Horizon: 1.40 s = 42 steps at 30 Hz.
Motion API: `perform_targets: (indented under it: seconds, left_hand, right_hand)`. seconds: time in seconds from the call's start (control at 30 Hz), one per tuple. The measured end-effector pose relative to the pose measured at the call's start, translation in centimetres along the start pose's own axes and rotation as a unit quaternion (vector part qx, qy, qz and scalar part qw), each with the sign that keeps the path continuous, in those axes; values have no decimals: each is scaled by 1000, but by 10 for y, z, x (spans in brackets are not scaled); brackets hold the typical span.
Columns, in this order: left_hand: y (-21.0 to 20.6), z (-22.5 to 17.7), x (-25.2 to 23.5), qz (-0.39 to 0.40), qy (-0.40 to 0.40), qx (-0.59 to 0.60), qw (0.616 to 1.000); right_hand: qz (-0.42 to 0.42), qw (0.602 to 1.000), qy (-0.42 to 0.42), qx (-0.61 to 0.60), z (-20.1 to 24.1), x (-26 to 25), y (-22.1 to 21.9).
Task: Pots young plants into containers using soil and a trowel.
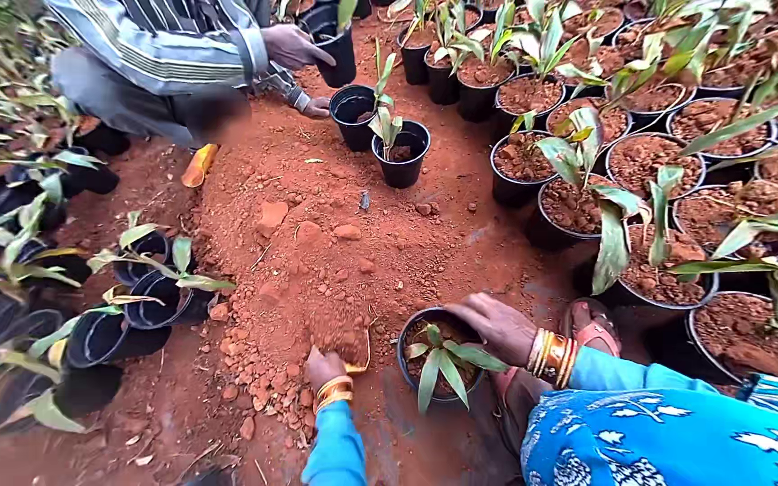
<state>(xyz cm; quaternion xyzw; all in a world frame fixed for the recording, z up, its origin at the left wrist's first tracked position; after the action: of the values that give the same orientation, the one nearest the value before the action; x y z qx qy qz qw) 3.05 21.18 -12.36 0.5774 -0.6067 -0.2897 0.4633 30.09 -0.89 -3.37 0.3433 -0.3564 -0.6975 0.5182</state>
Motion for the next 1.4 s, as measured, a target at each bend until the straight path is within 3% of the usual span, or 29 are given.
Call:
perform_targets:
  seconds: [0.03,0.13,0.23,0.37,0.47,0.57,0.7,0.8,0.87,0.93,1.03,1.13,1.2,1.3,1.37,1.4]
  left_hand:
    - [9,6,7,11,-13,-2,1000]
    - [48,14,23,42,-67,-16,997]
    - [85,15,33,66,-123,-30,990]
    - [124,-6,50,99,-178,-57,977]
    - [131,-43,67,162,-242,-114,950]
    - [115,-89,87,251,-297,-211,897]
    - [88,-140,115,293,-345,-340,824]
    - [88,-154,120,290,-363,-376,802]
    - [98,-153,119,304,-353,-365,806]
    - [103,-145,120,322,-334,-361,809]
    - [105,-132,123,314,-306,-388,810]
    - [128,-100,99,255,-273,-341,863]
    - [138,-58,77,207,-234,-305,900]
    - [99,18,62,198,-161,-257,932]
    - [72,35,71,137,-134,-222,956]
    - [66,25,82,95,-143,-183,968]
  right_hand:
    - [46,999,12,-11,9,-2,-5]
    - [221,971,-71,-64,27,-10,-41]
    - [276,950,-111,-93,44,-20,-64]
    - [252,953,-5,-169,65,-11,-51]
    - [129,964,51,-229,58,8,-22]
    - [11,966,84,-245,51,14,-2]
    - [31,962,82,-257,54,14,-3]
    - [32,963,120,-238,58,16,3]
    - [-16,967,131,-218,54,11,9]
    - [-45,972,78,-217,50,-2,12]
    - [-8,969,66,-238,58,-17,4]
    - [-2,964,72,-258,48,-8,9]
    - [-32,962,-23,-269,7,5,13]
    - [-9,943,-209,-258,-60,33,-5]
    - [60,909,-282,-300,-69,47,-27]
    - [94,889,-300,-332,-65,50,-40]
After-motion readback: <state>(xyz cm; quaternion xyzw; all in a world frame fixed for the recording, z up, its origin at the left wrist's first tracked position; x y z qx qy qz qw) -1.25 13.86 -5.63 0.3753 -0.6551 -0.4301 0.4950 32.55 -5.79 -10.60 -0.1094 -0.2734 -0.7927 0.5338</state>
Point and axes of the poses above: each hand's wrist, its own x-axis away from the middle knuckle, its own y-axis out of the back of the hand, z = x × y, the point moved 10 cm from there along -x, towards the middle knuckle, and after that the axes turned 9 degrees about -z, right-handed, at the moved point
